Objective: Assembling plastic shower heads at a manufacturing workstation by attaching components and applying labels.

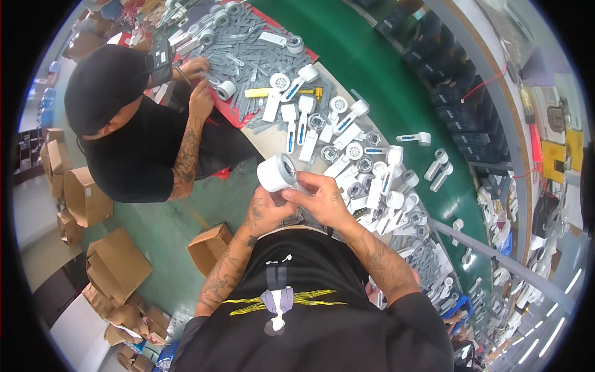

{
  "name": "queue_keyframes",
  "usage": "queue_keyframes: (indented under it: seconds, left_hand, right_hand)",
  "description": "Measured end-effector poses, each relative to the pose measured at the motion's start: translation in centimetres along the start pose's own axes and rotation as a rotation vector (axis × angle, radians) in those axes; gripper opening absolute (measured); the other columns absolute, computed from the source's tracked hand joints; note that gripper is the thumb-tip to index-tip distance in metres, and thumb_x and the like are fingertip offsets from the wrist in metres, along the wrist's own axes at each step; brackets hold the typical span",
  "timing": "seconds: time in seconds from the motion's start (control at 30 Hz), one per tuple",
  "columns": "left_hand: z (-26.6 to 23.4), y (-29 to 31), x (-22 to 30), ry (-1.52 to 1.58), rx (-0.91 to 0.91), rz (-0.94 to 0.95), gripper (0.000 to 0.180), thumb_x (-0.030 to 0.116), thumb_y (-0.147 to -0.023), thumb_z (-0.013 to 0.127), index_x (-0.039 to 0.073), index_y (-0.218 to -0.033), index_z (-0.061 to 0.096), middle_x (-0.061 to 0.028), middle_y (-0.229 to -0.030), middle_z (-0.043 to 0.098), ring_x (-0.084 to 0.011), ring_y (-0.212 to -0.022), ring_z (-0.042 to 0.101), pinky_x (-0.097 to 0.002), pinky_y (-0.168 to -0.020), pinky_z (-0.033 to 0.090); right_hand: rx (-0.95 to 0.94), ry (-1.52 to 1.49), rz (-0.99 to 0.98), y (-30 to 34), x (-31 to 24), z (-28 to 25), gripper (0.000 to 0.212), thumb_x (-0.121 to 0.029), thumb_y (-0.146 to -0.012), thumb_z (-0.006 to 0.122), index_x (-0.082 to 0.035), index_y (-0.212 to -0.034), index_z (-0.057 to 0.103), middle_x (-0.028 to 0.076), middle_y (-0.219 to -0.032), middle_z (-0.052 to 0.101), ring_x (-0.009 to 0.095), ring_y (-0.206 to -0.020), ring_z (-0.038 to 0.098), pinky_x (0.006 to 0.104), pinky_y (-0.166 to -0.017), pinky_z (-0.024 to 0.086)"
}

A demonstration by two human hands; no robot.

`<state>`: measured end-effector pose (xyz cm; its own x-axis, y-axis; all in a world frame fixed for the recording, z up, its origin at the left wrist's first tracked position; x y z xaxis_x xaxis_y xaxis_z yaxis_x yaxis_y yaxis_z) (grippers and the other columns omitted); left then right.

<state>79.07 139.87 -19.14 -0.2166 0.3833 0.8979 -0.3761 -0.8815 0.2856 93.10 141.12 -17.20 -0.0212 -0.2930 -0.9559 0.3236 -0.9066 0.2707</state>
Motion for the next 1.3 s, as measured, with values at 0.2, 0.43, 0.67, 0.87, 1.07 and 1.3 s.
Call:
queue_keyframes:
  seconds: [0.2,0.43,0.67,0.87,1.07,1.3]
  left_hand:
    - [-1.1,0.2,0.5,0.115,0.174,-0.062,0.052,0.003,-0.093,0.075,-0.002,-0.141,0.055,-0.0099,-0.126,0.068,-0.0181,-0.112,0.069,-0.0355,-0.099,0.056]
    - [0.0,0.4,2.4,0.190,0.120,0.054,0.059,0.007,-0.090,0.080,0.000,-0.142,0.053,-0.0101,-0.133,0.063,-0.0206,-0.122,0.063,-0.0389,-0.106,0.051]
    - [0.1,1.0,2.1,0.249,0.107,0.130,0.059,0.009,-0.088,0.083,0.000,-0.139,0.054,-0.0158,-0.130,0.068,-0.0251,-0.123,0.066,-0.0422,-0.108,0.053]
    - [-0.5,1.9,2.6,0.155,0.083,0.092,0.061,0.013,-0.089,0.083,-0.001,-0.139,0.051,-0.0193,-0.129,0.069,-0.0276,-0.123,0.067,-0.0459,-0.110,0.053]
    - [-2.2,2.4,1.1,0.084,0.041,0.053,0.069,0.019,-0.088,0.085,-0.003,-0.144,0.050,-0.0189,-0.137,0.067,-0.0286,-0.130,0.064,-0.0445,-0.113,0.050]
    - [-5.3,1.8,-6.5,-0.104,-0.186,-0.182,0.076,0.039,-0.089,0.083,-0.004,-0.146,0.056,-0.0213,-0.139,0.068,-0.0283,-0.128,0.066,-0.0413,-0.110,0.051]
  right_hand:
    - [0.198,0.499,-0.432,2.5,-7.6,0.4,0.049,-0.014,-0.092,0.081,0.001,-0.135,0.067,0.016,-0.134,0.068,0.026,-0.110,0.072,0.0364,-0.091,0.059]
    - [0.246,0.793,-0.608,3.9,-6.9,0.6,0.053,-0.003,-0.081,0.082,-0.003,-0.132,0.068,0.011,-0.130,0.066,0.033,-0.101,0.069,0.0409,-0.086,0.060]
    - [0.284,0.167,-0.273,4.0,-5.3,0.0,0.042,-0.015,-0.088,0.082,-0.001,-0.126,0.072,0.018,-0.124,0.069,0.030,-0.101,0.070,0.0380,-0.089,0.057]
    - [-0.005,0.245,0.188,3.8,-2.8,0.5,0.051,-0.020,-0.094,0.082,0.002,-0.136,0.064,0.011,-0.120,0.072,0.011,-0.109,0.065,0.0302,-0.089,0.054]
    - [-0.100,0.048,0.124,3.0,1.8,0.6,0.049,-0.010,-0.091,0.083,0.000,-0.135,0.062,0.013,-0.120,0.072,0.011,-0.108,0.066,0.0307,-0.091,0.054]
    - [-0.014,0.765,-0.295,1.8,7.0,-0.8,0.034,-0.001,-0.080,0.073,-0.006,-0.112,0.063,0.012,-0.106,0.062,0.037,-0.107,0.062,0.0457,-0.090,0.052]
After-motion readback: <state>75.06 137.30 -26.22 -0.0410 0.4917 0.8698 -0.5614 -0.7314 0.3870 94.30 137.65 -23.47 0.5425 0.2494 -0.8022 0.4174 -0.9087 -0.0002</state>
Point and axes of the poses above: each hand's wrist, its own y-axis away from the middle knuckle, its own z-axis out of the palm, x = y × z, the point moved 7 cm from there along -y, towards the middle knuckle
